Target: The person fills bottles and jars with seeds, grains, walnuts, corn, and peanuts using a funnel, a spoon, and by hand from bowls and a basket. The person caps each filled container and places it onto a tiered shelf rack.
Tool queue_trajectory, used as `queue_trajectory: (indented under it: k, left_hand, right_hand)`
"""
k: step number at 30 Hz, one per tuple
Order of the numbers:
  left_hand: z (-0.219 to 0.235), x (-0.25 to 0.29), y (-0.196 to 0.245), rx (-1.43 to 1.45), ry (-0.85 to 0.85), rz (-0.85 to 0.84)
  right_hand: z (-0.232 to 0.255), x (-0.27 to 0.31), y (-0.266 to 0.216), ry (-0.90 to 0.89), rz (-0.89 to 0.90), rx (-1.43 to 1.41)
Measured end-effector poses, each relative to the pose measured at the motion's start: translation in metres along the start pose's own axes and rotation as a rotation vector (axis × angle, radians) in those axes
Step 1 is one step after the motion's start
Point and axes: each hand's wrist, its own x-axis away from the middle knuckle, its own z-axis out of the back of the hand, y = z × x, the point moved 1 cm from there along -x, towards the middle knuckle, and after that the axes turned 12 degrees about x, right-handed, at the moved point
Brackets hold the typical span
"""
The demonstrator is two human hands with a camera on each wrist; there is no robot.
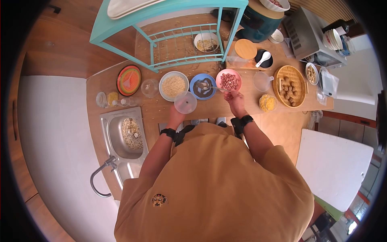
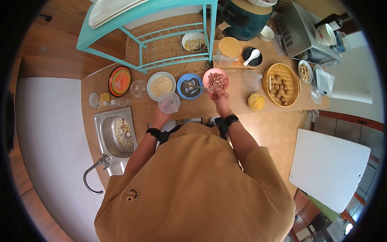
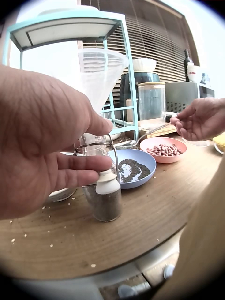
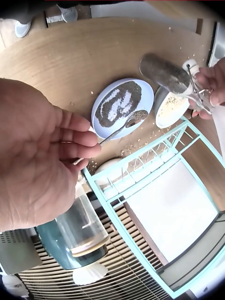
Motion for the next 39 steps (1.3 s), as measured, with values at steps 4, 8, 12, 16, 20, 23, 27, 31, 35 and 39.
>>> queue_trajectory:
  k: [4,8,12,16,20,23,27,31,35,39]
  left_hand:
    - [0.001,0.0,-0.002,-0.014,-0.01,0.01]
    - [0.001,0.0,-0.001,-0.04,-0.018,-0.004]
    - [0.0,0.001,-0.002,-0.015,-0.008,0.05]
    - [0.0,0.001,-0.005,0.017,-0.008,0.042]
    - [-0.003,0.0,-0.017,0.014,-0.003,0.039]
    - [-0.006,-0.001,-0.012,0.131,0.07,-0.093]
    - [-0.001,-0.002,-0.011,0.042,-0.023,-0.042]
    - [-0.003,0.0,-0.022,0.071,0.024,-0.07]
    - [-0.003,-0.001,-0.018,0.096,-0.004,-0.059]
    - [-0.003,-0.003,-0.012,-0.029,-0.017,-0.108]
  right_hand:
    - [-0.011,0.015,-0.038,-0.07,0.084,0.003]
    - [-0.025,0.036,-0.071,-0.136,0.146,0.002]
    - [-0.046,0.061,-0.099,-0.208,0.189,0.003]
    - [-0.061,0.074,-0.103,-0.262,0.233,0.102]
    - [-0.077,0.09,-0.098,-0.204,0.353,0.528]
    - [-0.092,0.105,-0.106,-0.334,0.543,0.737]
    - [-0.109,0.125,-0.128,-0.484,0.857,1.072]
    - [-0.108,0.129,-0.129,-0.472,0.942,0.996]
    - [-0.08,0.111,-0.104,-0.336,0.685,0.803]
    - [-0.049,0.086,-0.085,-0.217,0.291,-0.049]
